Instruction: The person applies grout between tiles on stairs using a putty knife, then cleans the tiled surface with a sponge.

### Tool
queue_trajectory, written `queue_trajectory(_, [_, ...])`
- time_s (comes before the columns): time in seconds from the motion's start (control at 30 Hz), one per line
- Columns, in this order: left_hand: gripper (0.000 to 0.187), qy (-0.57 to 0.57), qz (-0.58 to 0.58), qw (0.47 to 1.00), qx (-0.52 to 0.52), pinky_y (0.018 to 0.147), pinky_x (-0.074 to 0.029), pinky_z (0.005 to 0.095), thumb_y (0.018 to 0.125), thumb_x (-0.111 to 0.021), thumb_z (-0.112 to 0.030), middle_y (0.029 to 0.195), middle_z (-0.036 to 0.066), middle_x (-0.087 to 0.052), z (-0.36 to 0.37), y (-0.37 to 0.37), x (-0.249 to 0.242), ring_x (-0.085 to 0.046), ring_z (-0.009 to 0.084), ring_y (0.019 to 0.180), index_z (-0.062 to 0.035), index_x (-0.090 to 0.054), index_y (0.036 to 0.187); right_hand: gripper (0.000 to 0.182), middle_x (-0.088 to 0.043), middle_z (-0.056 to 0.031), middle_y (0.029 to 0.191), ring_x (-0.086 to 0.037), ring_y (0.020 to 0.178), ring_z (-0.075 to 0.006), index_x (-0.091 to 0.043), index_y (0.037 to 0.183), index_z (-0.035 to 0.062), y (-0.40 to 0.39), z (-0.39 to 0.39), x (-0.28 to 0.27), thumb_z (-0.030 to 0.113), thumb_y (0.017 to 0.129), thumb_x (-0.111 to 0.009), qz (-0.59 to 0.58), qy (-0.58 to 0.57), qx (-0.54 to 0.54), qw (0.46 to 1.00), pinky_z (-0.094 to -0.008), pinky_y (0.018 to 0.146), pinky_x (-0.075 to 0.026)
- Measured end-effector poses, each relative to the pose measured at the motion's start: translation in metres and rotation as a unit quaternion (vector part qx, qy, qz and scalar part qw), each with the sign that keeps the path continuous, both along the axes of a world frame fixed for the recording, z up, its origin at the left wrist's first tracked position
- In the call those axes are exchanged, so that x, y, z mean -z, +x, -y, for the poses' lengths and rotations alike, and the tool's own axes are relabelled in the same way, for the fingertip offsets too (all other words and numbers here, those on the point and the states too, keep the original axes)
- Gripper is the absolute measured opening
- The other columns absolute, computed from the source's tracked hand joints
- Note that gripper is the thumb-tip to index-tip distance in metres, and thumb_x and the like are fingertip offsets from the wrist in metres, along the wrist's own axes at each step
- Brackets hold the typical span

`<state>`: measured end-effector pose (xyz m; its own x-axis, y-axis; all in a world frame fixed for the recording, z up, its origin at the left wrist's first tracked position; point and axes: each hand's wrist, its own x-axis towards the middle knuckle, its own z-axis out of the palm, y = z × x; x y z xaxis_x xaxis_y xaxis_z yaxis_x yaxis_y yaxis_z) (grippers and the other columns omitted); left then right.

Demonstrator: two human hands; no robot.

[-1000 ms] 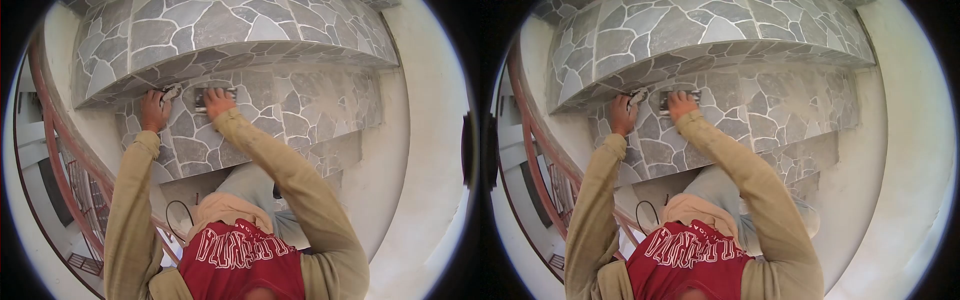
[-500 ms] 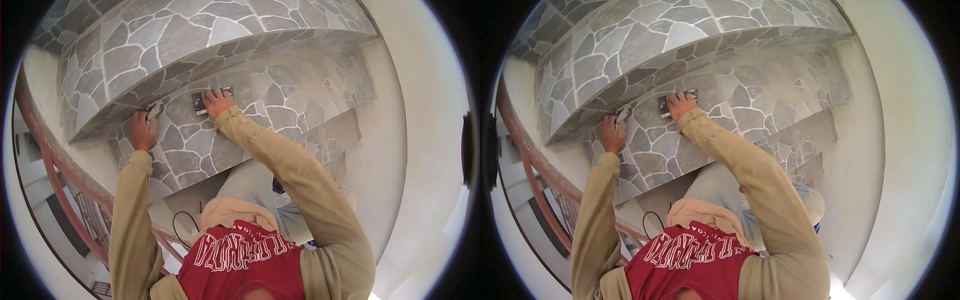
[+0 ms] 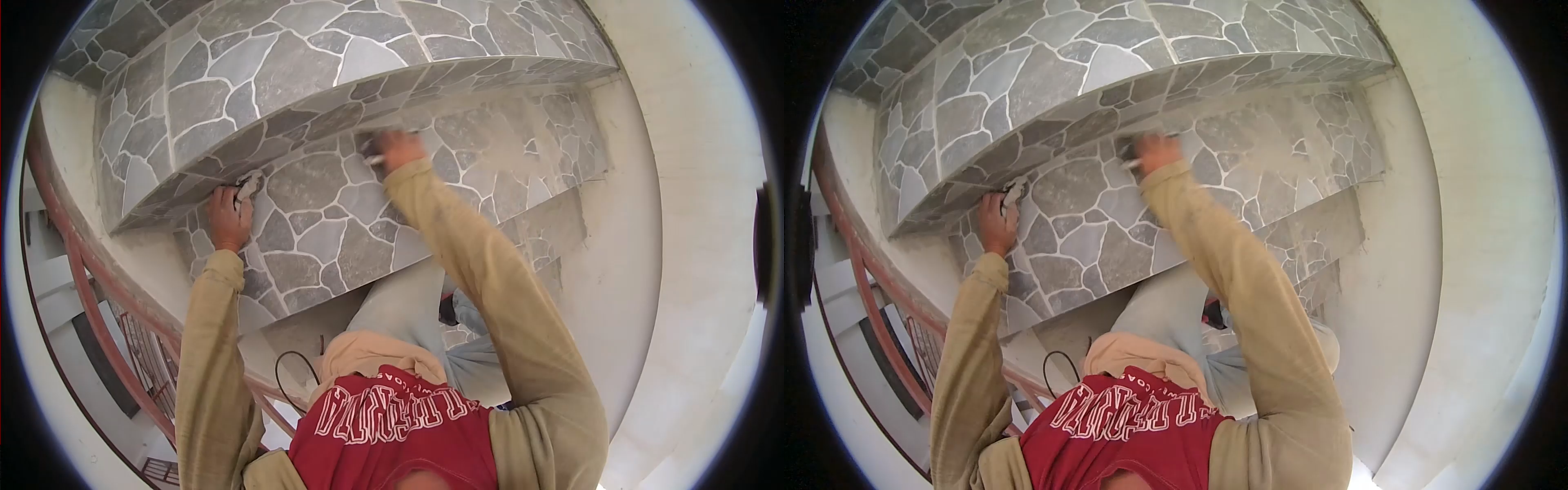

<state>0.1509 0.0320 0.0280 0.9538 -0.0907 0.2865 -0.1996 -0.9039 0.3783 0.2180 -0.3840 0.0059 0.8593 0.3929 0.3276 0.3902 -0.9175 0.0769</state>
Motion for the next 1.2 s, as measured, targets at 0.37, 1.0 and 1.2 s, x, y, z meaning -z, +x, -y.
queue_trajectory(0.37, [0.030,0.012,0.013,0.999,-0.032,0.088,-0.044,0.0505,0.084,-0.065,-0.029,0.103,0.016,-0.058,0.014,-0.010,-0.012,-0.057,0.0392,0.099,-0.0046,-0.063,0.101,0.016,-0.068,-0.0039,0.099,-0.063,0.102,-0.0274,-0.070,0.096,0.0158,0.015,0.105,-0.142,0.012,0.084,-0.061,-0.105,-0.021,0.041,0.993,-0.0438,0.085,-0.048])
queue_trajectory(1.0, [0.028,-0.102,-0.050,0.990,0.078,0.091,-0.042,0.0469,0.075,-0.068,-0.025,0.100,0.013,-0.054,0.053,-0.066,-0.018,-0.054,0.0346,0.100,-0.0075,-0.062,0.096,0.019,-0.071,-0.0082,0.095,-0.067,0.094,-0.0320,-0.073,0.097,0.0164,0.036,-0.065,-0.044,0.013,0.083,-0.060,-0.036,0.037,-0.088,0.995,-0.0443,0.077,-0.056])
queue_trajectory(1.2, [0.027,-0.103,-0.046,0.991,0.078,0.092,-0.042,0.0468,0.074,-0.068,-0.025,0.101,0.013,-0.055,0.057,-0.063,-0.018,-0.055,0.0345,0.101,-0.0075,-0.062,0.094,0.016,-0.069,-0.0060,0.096,-0.066,0.093,-0.0307,-0.070,0.094,0.0143,0.026,-0.116,-0.045,0.015,0.084,-0.058,-0.052,0.088,-0.114,0.988,-0.0439,0.077,-0.055])
